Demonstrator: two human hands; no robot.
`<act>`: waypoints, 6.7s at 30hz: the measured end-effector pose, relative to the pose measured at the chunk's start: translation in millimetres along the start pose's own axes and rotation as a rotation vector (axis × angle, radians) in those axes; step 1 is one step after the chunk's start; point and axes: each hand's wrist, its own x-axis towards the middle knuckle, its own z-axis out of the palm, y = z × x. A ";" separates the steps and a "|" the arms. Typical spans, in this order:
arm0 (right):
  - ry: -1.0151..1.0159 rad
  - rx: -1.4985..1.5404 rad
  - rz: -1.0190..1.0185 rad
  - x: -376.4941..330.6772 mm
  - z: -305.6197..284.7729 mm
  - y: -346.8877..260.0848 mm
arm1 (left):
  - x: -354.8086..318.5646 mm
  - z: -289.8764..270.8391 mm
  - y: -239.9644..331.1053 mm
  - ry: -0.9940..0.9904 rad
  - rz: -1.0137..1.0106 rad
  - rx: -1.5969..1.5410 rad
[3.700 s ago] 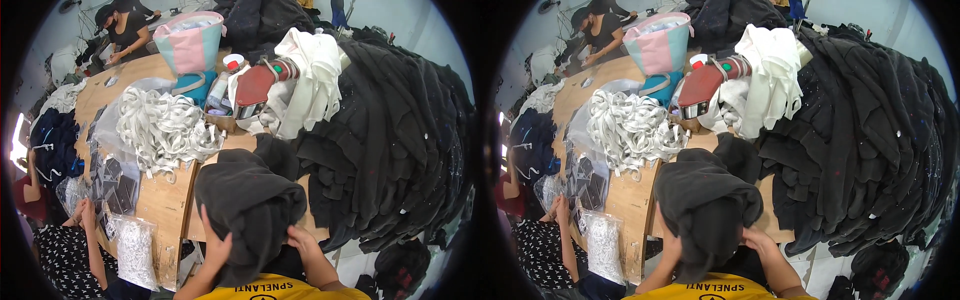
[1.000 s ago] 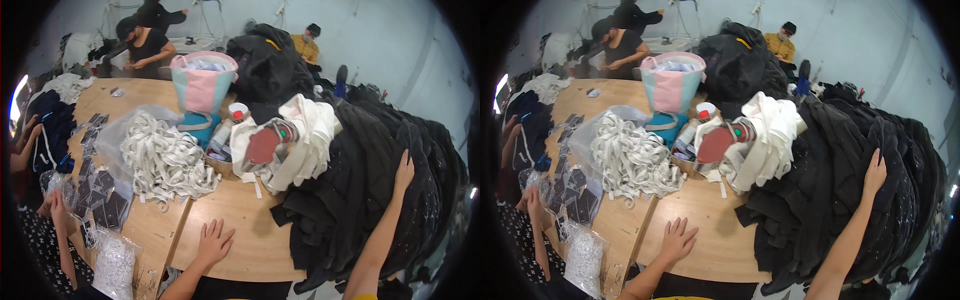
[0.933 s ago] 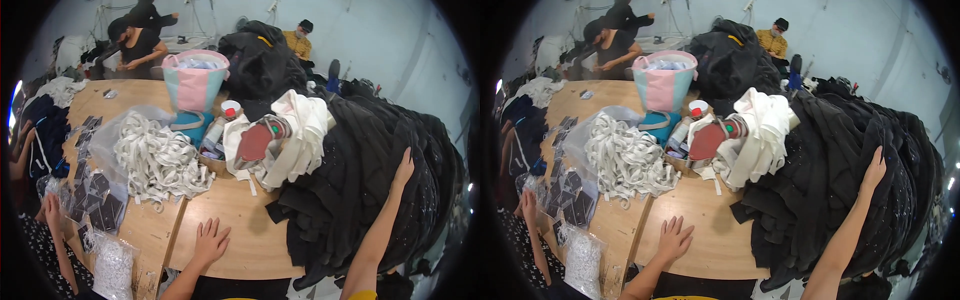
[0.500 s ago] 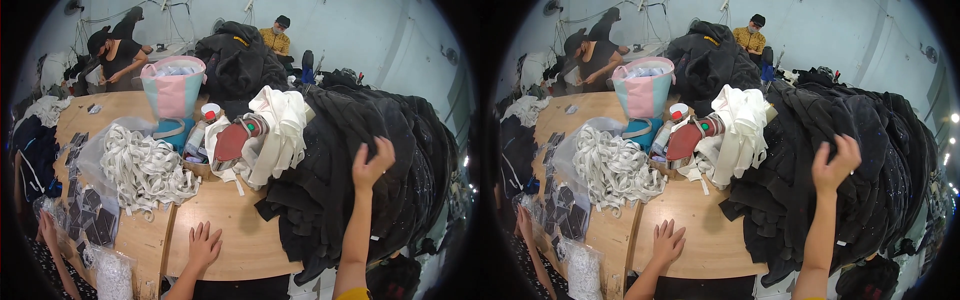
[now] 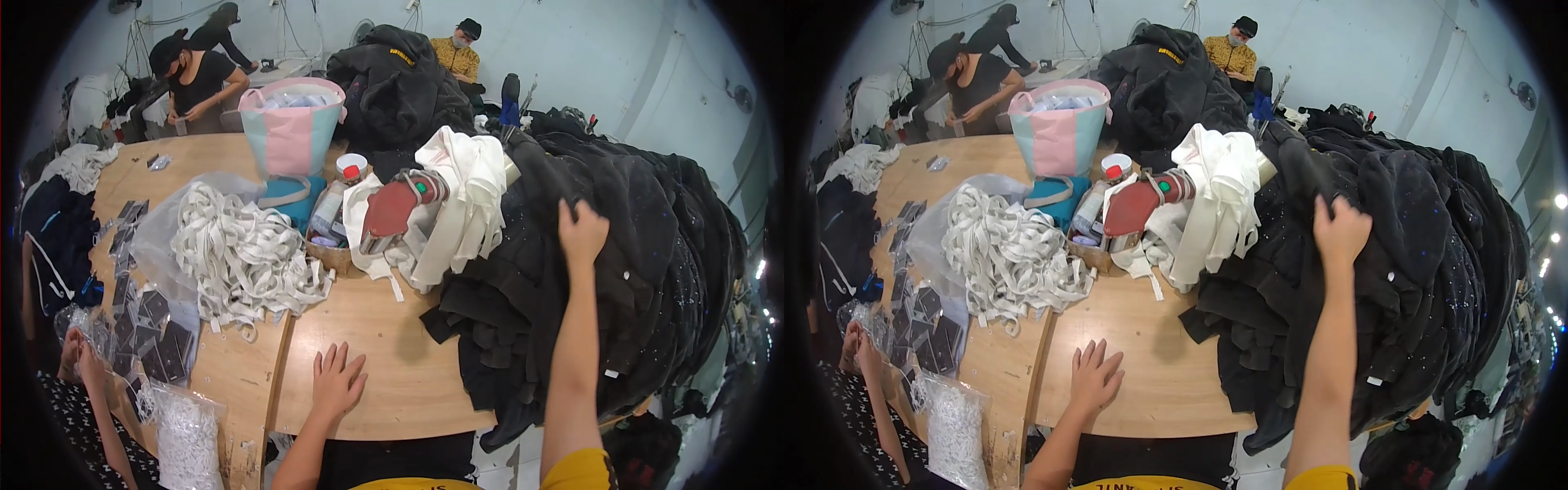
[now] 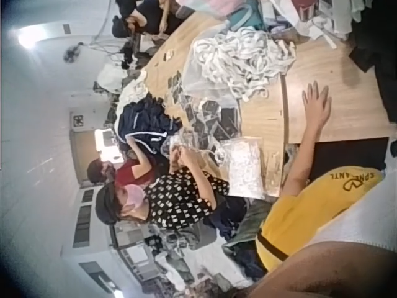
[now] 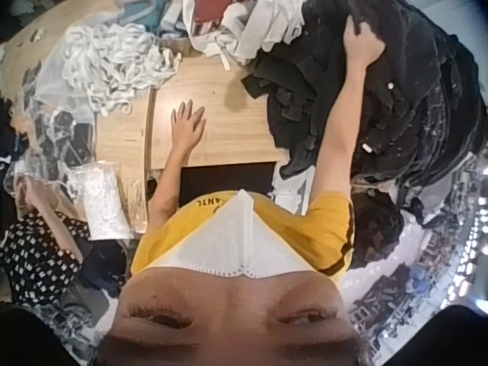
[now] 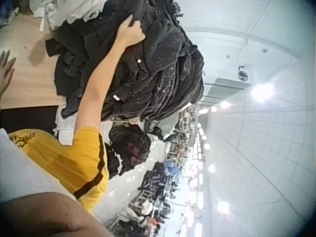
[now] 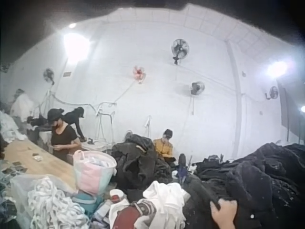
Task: Inspecting black garments for loose threads and trimming them using a hand tool at a factory workstation.
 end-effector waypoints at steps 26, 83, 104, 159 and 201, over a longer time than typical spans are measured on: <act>-2.050 1.972 -0.273 -294.9 -176.9 -171.8 | 82.7 41.0 122.9 -0.554 -0.374 -2.472; -1.174 1.192 0.592 -215.0 -30.7 -85.9 | 58.1 -32.7 -32.8 -0.106 -0.428 -0.450; -0.943 0.903 -0.423 -238.6 -91.2 -223.4 | 3.0 -76.9 -30.0 -0.072 -0.621 -0.332; -0.238 0.994 -0.117 -104.6 -62.1 -217.3 | 141.5 -141.6 29.1 0.581 0.505 -0.240; -1.378 1.539 -0.113 -252.8 -135.3 -153.5 | 62.9 -122.3 26.5 0.381 0.020 -0.650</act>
